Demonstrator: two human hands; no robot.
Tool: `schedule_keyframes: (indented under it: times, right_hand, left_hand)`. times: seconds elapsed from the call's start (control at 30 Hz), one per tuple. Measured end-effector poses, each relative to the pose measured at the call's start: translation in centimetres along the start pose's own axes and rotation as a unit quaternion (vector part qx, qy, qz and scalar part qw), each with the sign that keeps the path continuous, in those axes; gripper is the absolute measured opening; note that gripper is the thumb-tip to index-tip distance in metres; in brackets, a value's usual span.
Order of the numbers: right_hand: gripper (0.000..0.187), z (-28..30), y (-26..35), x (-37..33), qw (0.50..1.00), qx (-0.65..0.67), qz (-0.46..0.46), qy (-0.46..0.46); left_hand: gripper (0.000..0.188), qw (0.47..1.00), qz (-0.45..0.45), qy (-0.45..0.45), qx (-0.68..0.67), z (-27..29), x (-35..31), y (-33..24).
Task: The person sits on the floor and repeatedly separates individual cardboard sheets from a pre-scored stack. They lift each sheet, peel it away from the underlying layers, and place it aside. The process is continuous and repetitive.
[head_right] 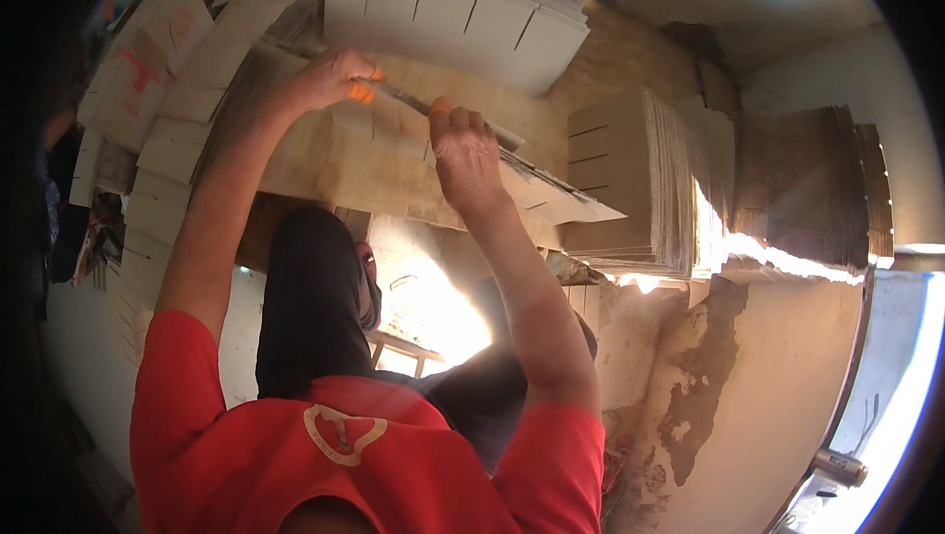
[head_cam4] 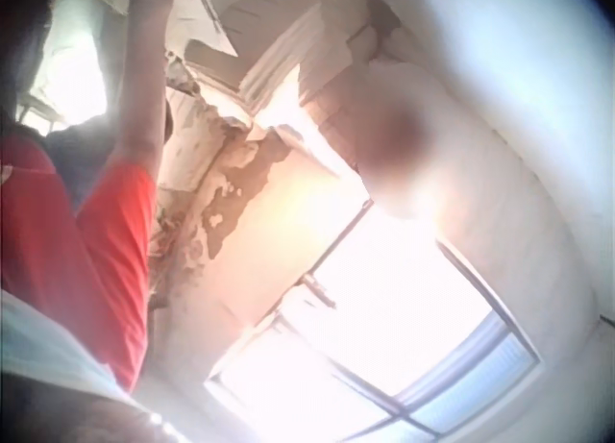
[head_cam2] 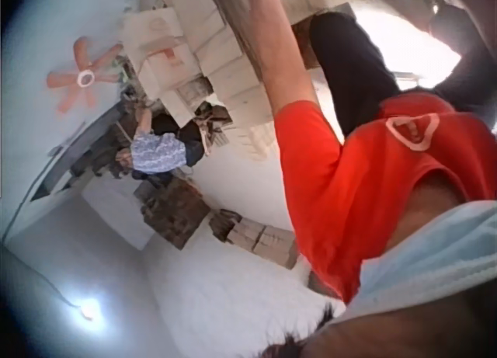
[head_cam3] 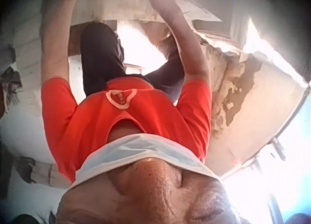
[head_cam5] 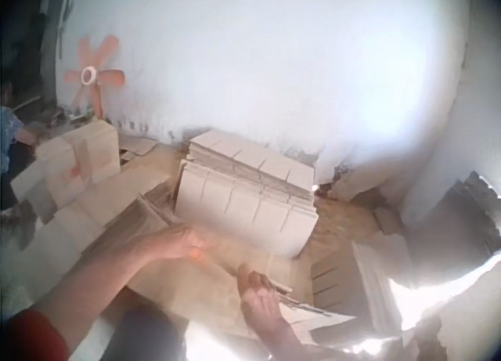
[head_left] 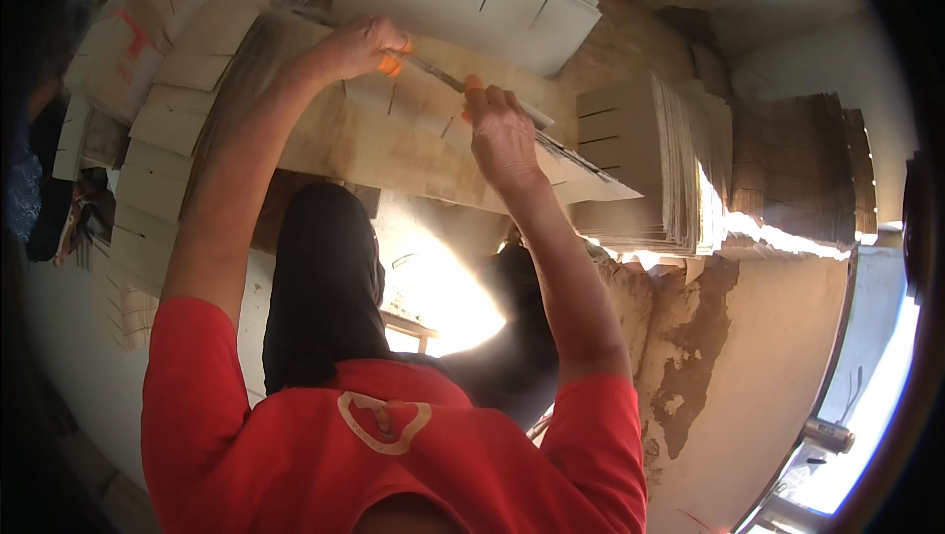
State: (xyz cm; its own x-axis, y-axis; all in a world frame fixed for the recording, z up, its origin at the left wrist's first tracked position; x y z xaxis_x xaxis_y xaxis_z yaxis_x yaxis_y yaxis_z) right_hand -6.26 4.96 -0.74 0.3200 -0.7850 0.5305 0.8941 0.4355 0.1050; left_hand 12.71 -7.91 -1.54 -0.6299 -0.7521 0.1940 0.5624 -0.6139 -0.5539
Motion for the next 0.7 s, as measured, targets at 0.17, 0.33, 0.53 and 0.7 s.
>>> schedule_keyframes:
  times: [0.17, 0.33, 0.53, 0.7]
  right_hand:
    - [0.05, 9.0, 4.4, 1.0, 0.986, -0.026, 0.112, -0.119]
    - [0.042, 17.4, 1.2, -2.7, 0.946, -0.161, 0.067, -0.275]
    - [0.068, 12.7, -14.8, -8.5, 0.91, -0.32, -0.264, -0.033]
    - [0.08, 9.9, -20.9, -13.7, 0.87, -0.333, -0.354, 0.084]
  left_hand:
    - [0.027, 0.969, -0.111, -0.165, 0.144, 6.7, -4.6, -8.4]
    - [0.031, 0.858, -0.194, -0.369, 0.301, 12.1, -11.1, -16.0]
    - [0.035, 0.77, -0.011, -0.371, 0.519, 15.9, -17.9, -10.8]
    - [0.042, 0.712, 0.153, -0.338, 0.596, 15.7, -23.4, -2.8]
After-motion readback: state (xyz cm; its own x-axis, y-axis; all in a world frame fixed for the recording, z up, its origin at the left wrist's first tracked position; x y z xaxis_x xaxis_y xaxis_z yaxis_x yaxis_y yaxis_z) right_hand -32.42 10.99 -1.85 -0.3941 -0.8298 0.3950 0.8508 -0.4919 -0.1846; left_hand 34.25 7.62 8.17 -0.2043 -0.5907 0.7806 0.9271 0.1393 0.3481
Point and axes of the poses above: each hand's wrist, its own x-axis towards the middle knuckle, its own z-axis out of the back of the hand, y = z × x, the point moved 4 cm from there along x, towards the middle knuckle, and after that the axes turned 7 degrees about -y, right-handed, at the moved point
